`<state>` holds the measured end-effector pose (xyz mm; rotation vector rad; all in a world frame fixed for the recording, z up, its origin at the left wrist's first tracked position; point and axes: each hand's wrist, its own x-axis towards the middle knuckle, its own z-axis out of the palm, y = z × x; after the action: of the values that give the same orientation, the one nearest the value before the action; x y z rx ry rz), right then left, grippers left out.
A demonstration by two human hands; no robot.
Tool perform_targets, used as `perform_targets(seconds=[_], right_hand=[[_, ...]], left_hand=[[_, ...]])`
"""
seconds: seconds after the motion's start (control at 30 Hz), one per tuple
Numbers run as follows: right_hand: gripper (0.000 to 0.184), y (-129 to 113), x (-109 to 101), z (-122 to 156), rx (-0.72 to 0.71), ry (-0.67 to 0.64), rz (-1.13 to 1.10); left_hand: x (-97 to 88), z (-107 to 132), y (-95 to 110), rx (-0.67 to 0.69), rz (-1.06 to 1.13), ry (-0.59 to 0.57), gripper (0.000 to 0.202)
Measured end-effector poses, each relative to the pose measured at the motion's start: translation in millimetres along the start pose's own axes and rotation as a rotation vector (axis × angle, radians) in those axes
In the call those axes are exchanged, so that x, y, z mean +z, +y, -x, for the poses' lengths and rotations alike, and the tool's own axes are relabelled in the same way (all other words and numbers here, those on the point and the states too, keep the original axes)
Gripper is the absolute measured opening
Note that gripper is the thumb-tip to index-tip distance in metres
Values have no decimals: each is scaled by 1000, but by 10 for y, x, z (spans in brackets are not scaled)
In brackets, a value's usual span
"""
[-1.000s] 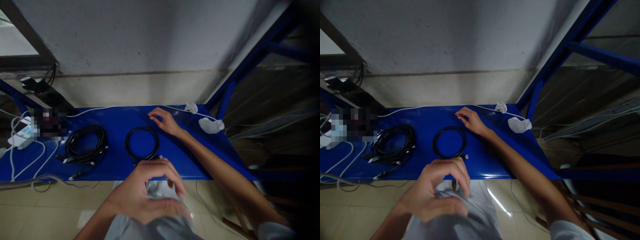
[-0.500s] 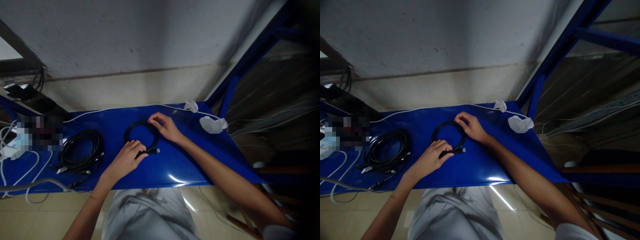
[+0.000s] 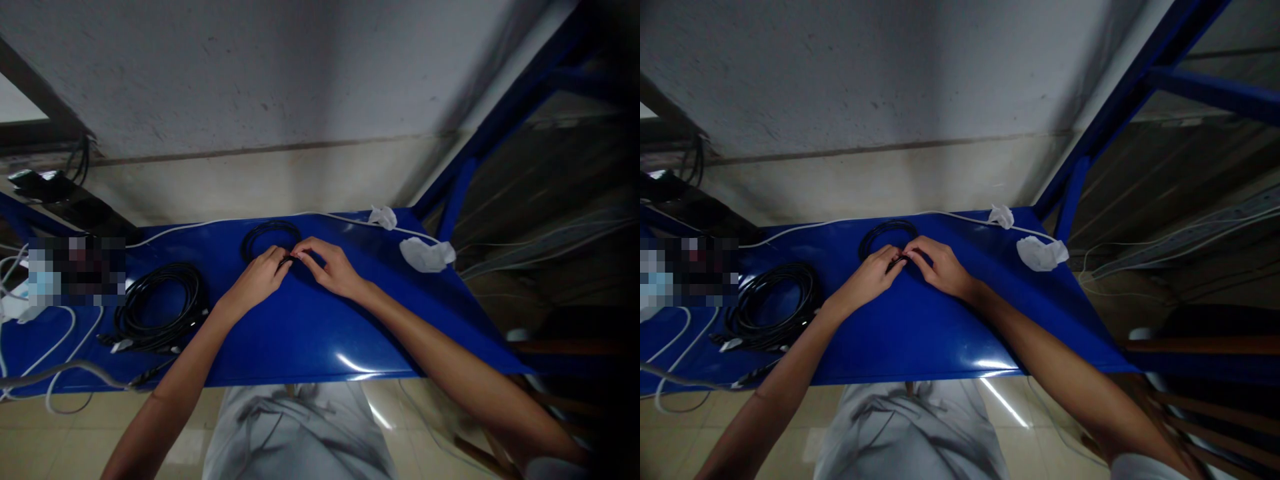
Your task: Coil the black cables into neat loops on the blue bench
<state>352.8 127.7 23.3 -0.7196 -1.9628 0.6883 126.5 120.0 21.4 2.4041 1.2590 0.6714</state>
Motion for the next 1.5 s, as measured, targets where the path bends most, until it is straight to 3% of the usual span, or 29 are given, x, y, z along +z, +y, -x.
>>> perform_targets(seconds=[0.23, 0.4, 0.7, 1.07, 1.5], right_hand=[[16, 97, 94, 74, 1, -54, 30], [16, 111, 120, 73, 97, -85, 4], [17, 71, 230, 51, 339, 2, -336], [22, 100, 228, 33, 343, -33, -435], [24, 106, 241, 53, 325, -131, -446]], left_hand=[[51, 53, 13, -49, 124, 158, 20], [14, 50, 99, -66, 198, 255, 24], [3, 48, 154, -96, 278, 308, 22], [44, 50, 115, -112, 395, 354, 24], [-16, 30, -85, -204, 517, 166, 29]])
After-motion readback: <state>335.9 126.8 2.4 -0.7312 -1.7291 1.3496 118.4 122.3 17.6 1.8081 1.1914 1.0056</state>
